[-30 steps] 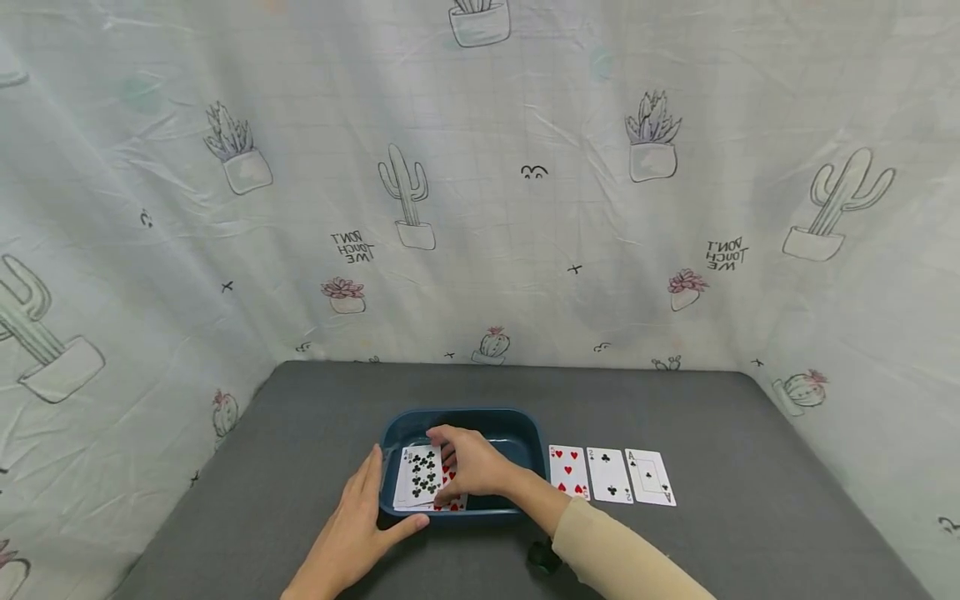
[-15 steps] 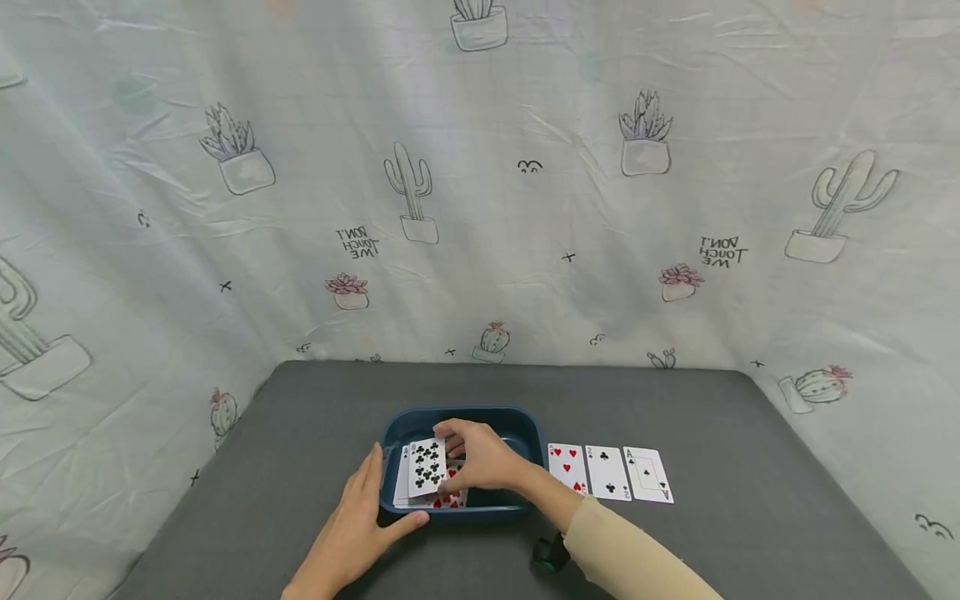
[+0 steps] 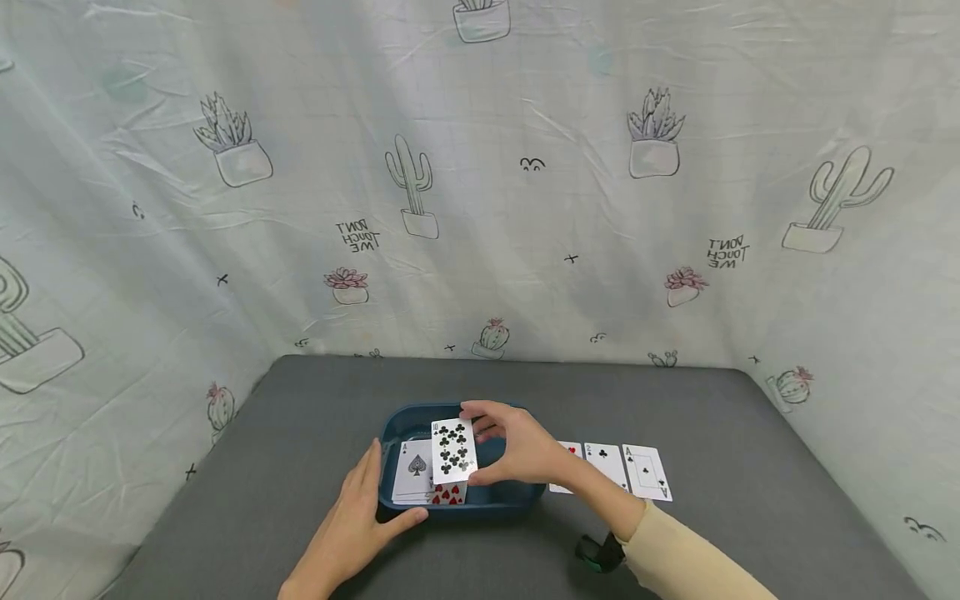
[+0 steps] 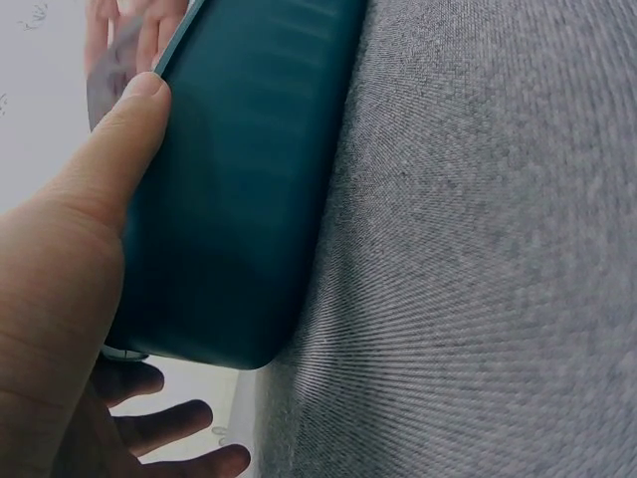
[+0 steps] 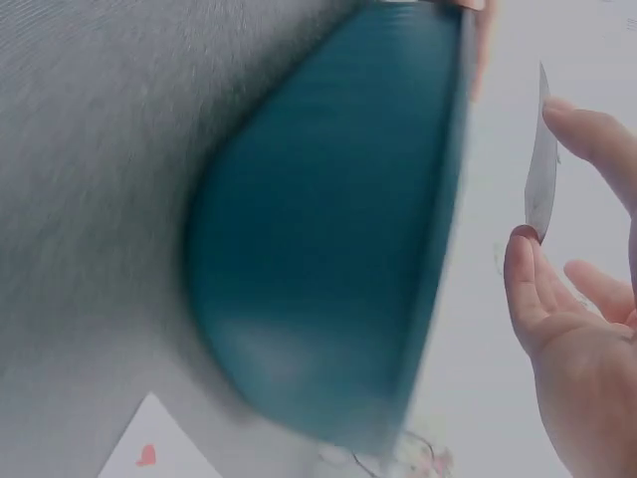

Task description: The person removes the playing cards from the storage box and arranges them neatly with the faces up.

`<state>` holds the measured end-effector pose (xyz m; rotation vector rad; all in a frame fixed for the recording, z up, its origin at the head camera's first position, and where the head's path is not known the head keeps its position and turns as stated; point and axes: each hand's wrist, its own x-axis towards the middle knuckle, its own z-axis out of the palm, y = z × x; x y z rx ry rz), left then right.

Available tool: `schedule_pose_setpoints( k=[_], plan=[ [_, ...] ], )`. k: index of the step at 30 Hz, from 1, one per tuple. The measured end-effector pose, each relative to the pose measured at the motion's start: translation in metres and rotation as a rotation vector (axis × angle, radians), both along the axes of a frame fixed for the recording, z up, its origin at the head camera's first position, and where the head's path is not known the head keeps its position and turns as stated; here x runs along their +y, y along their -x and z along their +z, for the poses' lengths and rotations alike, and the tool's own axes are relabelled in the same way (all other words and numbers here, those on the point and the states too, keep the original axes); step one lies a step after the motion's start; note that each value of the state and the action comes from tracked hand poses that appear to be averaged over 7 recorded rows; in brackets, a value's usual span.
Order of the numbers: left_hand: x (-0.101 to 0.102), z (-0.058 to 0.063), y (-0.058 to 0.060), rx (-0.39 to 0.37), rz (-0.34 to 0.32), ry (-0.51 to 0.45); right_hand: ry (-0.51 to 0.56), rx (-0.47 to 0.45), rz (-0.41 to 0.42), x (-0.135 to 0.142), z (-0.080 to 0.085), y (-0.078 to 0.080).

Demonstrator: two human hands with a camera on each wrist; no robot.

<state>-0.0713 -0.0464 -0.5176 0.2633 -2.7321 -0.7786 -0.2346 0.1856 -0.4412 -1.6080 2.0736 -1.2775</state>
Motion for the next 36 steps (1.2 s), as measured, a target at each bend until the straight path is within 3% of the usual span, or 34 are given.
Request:
schedule_pose_setpoints(
  k=[8,16,24,30,36],
  plan=[
    [-0.002,0.002,-0.004,-0.002,-0.006,0.003,0.056,0.006,-0.027,0.048,0.009,0.001],
    [-0.003,0.007,-0.004,0.002,-0.023,0.002,0.044,0.071,-0.089,0.112,0.002,0.007],
    [-0.002,0.006,-0.009,-0.015,-0.016,-0.016,0.007,0.046,-0.175,0.168,-0.014,0.024],
    [-0.001,0.006,-0.009,0.04,-0.029,-0.017,-0.019,0.058,-0.251,0.205,-0.014,0.041],
    [0.003,0.006,-0.014,0.033,-0.026,-0.025,-0.076,0.071,-0.284,0.239,-0.017,0.058]
  ],
)
